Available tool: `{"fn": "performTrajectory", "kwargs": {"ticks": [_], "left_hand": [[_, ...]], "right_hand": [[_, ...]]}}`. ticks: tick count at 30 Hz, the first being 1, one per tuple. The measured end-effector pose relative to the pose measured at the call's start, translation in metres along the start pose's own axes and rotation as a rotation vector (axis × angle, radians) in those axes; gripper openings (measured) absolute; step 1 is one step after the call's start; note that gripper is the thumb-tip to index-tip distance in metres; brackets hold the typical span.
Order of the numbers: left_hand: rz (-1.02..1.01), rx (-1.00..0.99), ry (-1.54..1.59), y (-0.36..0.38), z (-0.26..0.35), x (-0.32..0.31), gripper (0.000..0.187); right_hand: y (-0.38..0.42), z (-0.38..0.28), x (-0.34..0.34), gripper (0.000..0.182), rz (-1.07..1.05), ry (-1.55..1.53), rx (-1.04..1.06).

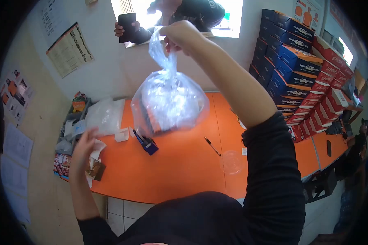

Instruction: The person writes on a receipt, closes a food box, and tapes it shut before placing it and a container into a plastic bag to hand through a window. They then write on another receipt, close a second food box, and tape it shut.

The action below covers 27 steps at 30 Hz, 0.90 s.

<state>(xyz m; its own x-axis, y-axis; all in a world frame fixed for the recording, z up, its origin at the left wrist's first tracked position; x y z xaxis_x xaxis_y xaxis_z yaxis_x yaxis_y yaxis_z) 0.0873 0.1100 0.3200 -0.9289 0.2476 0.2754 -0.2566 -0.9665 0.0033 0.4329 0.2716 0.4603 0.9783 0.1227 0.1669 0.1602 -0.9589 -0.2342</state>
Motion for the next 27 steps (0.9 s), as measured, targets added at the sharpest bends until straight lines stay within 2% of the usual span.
{"fn": "performTrajectory", "kwargs": {"ticks": [2,3,4,7,8,11,13,15,17,20,23,25,26,27], "left_hand": [[0.088,0.161,-0.014,0.058,-0.059,0.016,0.043],[0.149,0.204,0.039,0.09,-0.071,0.014,0.042],[0.211,0.247,0.091,0.122,-0.083,0.01,0.04],[0.563,0.357,0.429,0.224,-0.142,0.0,0.041],[0.67,0.385,0.494,0.255,-0.163,-0.005,0.041],[0.921,0.531,0.57,0.329,-0.201,-0.03,0.041],[0.964,0.625,0.535,0.339,-0.191,-0.047,0.039],[0.973,0.491,0.453,0.34,-0.181,-0.053,0.037],[0.974,0.597,0.308,0.328,-0.159,-0.057,0.035],[0.857,0.634,0.189,0.318,-0.162,-0.064,0.033],[0.793,0.737,0.079,0.309,-0.185,-0.062,0.033],[0.761,0.775,0.029,0.31,-0.207,-0.049,0.034],[0.734,0.782,0.006,0.309,-0.222,-0.036,0.034],[0.696,0.791,-0.024,0.307,-0.235,-0.018,0.034]], "right_hand": [[-0.016,0.006,0.008,0.018,-0.013,0.043,0.028],[-0.032,0.014,0.016,0.02,0.005,0.13,0.006],[-0.037,0.014,0.018,0.021,0.021,0.168,0.072],[-0.056,0.016,0.029,0.014,0.066,0.149,0.227],[-0.065,0.02,0.029,0.014,-0.082,0.03,0.27],[-0.068,0.016,0.036,0.015,0.009,0.224,0.337],[-0.068,0.004,0.039,0.016,0.092,0.405,0.424],[-0.058,-0.015,0.032,0.017,0.186,0.562,0.551],[-0.024,-0.047,0.036,0.019,0.345,0.659,0.691],[0.033,-0.046,0.062,0.023,0.544,0.671,0.797],[0.089,0.101,0.077,0.022,0.489,0.684,0.687],[0.124,0.238,0.035,0.026,0.054,0.738,0.456],[0.145,0.312,0.012,0.038,0.044,0.841,0.102],[0.171,0.399,0.008,0.046,-0.015,0.97,0.035]]}}
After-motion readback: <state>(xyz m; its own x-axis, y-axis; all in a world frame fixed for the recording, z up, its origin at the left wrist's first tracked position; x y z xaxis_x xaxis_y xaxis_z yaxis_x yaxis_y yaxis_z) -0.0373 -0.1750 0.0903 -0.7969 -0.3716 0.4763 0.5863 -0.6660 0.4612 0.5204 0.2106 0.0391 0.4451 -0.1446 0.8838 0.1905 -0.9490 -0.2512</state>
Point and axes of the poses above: each hand's wrist, its own y-axis away from the middle knuckle, its own x-axis out of the back of the hand, z = x × y, the point moved 5 cm from there along -y, towards the middle knuckle, and after that the axes turned 6 degrees about -z, right-handed, at the moved point
